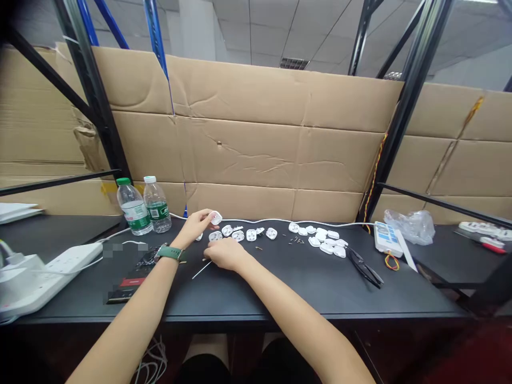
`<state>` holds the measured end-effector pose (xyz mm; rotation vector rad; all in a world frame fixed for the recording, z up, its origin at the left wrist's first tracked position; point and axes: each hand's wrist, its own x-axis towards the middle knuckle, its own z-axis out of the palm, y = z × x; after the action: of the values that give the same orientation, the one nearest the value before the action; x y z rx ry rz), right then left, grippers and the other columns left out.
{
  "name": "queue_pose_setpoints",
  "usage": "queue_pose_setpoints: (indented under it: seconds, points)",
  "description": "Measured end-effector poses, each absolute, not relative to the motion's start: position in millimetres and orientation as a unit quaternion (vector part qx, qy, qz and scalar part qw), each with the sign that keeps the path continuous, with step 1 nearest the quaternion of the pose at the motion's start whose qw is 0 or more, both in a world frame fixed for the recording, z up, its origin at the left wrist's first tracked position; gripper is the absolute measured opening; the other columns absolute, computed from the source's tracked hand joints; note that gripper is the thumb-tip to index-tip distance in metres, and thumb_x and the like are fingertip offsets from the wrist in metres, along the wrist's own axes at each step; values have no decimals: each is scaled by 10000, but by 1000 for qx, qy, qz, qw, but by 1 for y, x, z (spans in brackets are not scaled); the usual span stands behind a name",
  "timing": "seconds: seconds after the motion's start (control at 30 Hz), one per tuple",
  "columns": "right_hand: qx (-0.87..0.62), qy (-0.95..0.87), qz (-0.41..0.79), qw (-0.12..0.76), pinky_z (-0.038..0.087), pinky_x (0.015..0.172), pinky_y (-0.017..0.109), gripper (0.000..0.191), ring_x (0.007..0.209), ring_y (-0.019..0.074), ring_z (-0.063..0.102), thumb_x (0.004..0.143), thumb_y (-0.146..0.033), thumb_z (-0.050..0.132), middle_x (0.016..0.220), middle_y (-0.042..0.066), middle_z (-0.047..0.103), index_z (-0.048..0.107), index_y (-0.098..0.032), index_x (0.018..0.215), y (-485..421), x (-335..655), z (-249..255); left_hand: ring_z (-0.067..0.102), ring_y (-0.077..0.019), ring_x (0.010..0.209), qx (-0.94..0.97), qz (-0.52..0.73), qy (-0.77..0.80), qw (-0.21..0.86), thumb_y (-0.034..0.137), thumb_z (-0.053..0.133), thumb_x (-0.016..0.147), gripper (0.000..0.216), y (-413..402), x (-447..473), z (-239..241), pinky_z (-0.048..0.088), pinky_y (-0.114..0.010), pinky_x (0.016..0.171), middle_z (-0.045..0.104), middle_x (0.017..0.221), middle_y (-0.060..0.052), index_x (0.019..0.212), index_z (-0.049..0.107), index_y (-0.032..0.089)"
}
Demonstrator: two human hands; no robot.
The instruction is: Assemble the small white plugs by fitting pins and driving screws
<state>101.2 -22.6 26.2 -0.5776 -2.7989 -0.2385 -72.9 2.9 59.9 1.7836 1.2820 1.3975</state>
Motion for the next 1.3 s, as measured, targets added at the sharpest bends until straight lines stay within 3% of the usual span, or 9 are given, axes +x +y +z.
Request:
queue_pose_setpoints:
  seconds: [0.2,0.33,0.47,0.6,0.9,1.17,1.3]
  points:
    - [-212,-901,116,359,473,799,255,151,874,156,650,853,-132,634,945,21,726,737,-212,930,-10,141,34,715,-223,739,690,466,447,327,615,658,789,515,-2,-63,58,582,-329,702,755,877,-90,949,727,130]
    - [-300,-790,250,473,485,730,273,170,815,173,665,891,-322,636,901,43,745,737,-187,915,7,166,33,733,-231,721,703,417,452,356,628,677,788,499,-8,-53,56,576,-310,674,748,807,-84,877,705,138]
    - [-308,-749,327,487,503,759,296,240,800,183,672,832,-409,684,845,38,744,723,-174,864,19,174,24,753,-256,755,692,412,451,385,635,703,772,494,-9,-45,52,602,-344,717,753,772,-82,878,687,153]
    - [-301,-737,352,491,520,784,313,224,819,196,685,746,-382,751,842,32,746,735,-187,855,24,171,18,763,-270,800,682,411,446,408,627,718,768,492,-9,-39,48,621,-379,742,775,854,-105,938,686,166]
    - [-319,-698,415,488,547,764,331,217,793,227,722,705,-378,784,794,48,765,761,-191,811,34,164,7,767,-278,834,674,433,438,408,608,726,775,498,-11,-36,48,629,-403,769,780,880,-110,993,652,166]
    - [-306,-661,433,531,550,765,333,229,764,223,719,730,-402,745,770,66,759,728,-179,779,33,161,8,757,-274,887,706,425,403,399,520,769,764,463,-10,-34,44,628,-415,799,771,910,-93,1041,638,172]
    - [-316,-689,384,528,521,732,307,233,747,201,680,715,-405,764,763,48,740,723,-181,764,29,163,14,756,-278,887,715,410,403,398,509,746,794,441,-8,-35,41,628,-424,800,770,900,-93,1056,629,174]
